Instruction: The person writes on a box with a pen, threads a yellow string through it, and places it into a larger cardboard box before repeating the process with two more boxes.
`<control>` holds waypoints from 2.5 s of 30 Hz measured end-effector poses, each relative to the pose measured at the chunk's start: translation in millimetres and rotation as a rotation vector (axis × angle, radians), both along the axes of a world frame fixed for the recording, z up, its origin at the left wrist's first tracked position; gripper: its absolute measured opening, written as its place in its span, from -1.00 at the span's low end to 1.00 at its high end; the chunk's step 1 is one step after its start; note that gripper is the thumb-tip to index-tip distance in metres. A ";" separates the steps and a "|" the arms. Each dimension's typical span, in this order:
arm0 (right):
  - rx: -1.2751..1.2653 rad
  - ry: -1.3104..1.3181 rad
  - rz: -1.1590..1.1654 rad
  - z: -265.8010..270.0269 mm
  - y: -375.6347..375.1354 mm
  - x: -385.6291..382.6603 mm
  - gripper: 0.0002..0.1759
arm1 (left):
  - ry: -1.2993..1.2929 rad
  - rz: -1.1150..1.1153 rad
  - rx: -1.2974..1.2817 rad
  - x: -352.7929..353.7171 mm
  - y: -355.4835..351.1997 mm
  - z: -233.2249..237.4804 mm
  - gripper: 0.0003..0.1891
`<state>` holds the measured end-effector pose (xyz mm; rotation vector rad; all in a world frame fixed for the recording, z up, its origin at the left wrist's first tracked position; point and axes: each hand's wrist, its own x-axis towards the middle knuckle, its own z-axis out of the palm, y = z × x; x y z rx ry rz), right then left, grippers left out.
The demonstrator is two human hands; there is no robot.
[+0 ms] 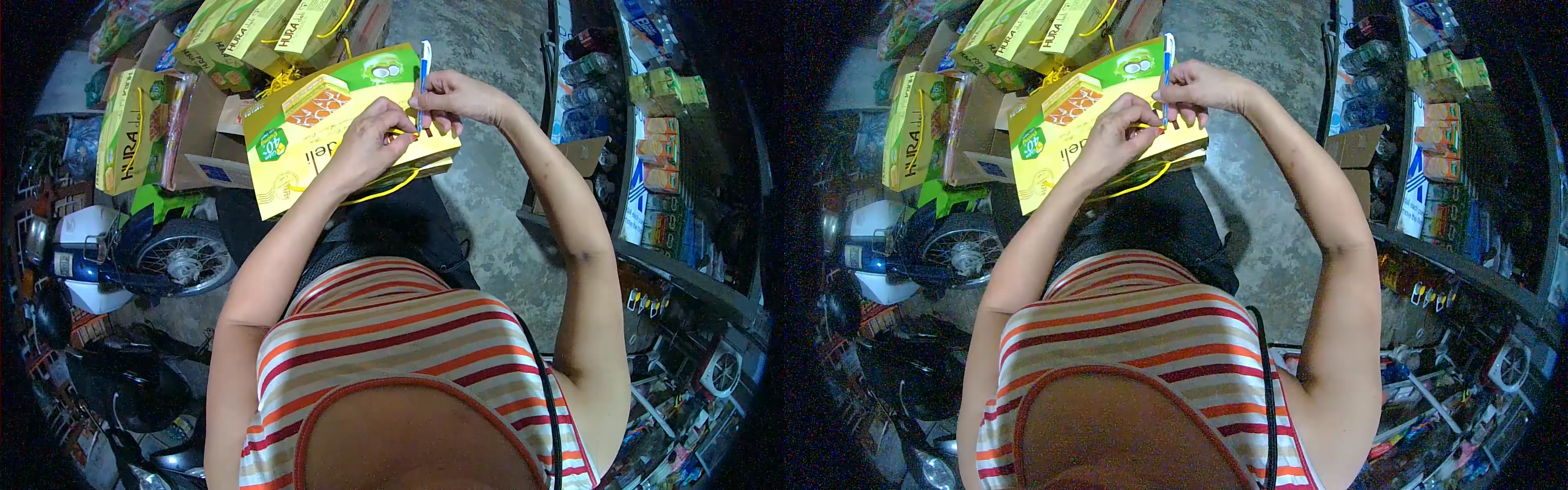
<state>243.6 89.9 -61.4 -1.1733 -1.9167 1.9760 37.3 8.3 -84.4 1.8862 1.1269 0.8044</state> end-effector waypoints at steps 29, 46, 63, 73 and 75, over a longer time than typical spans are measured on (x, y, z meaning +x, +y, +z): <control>-0.001 -0.057 0.051 2.8 3.3 -2.7 -0.69 | 0.022 0.023 0.015 2.7 -1.0 3.1 -0.91; -0.008 -0.033 0.026 1.3 1.5 -1.2 -0.68 | 0.011 0.018 -0.023 2.4 -0.9 1.8 -0.90; 0.064 -0.067 0.027 -0.1 -3.5 -2.6 -0.68 | 0.017 0.012 0.055 1.7 -0.4 -3.4 -0.90; 0.023 -0.028 0.038 3.0 -1.6 -1.0 -0.65 | 0.025 0.021 -0.023 1.3 -2.1 1.0 -0.90; 0.038 -0.047 0.043 5.3 -2.6 -2.6 -0.65 | 0.022 0.015 0.004 1.0 -2.3 0.5 -0.90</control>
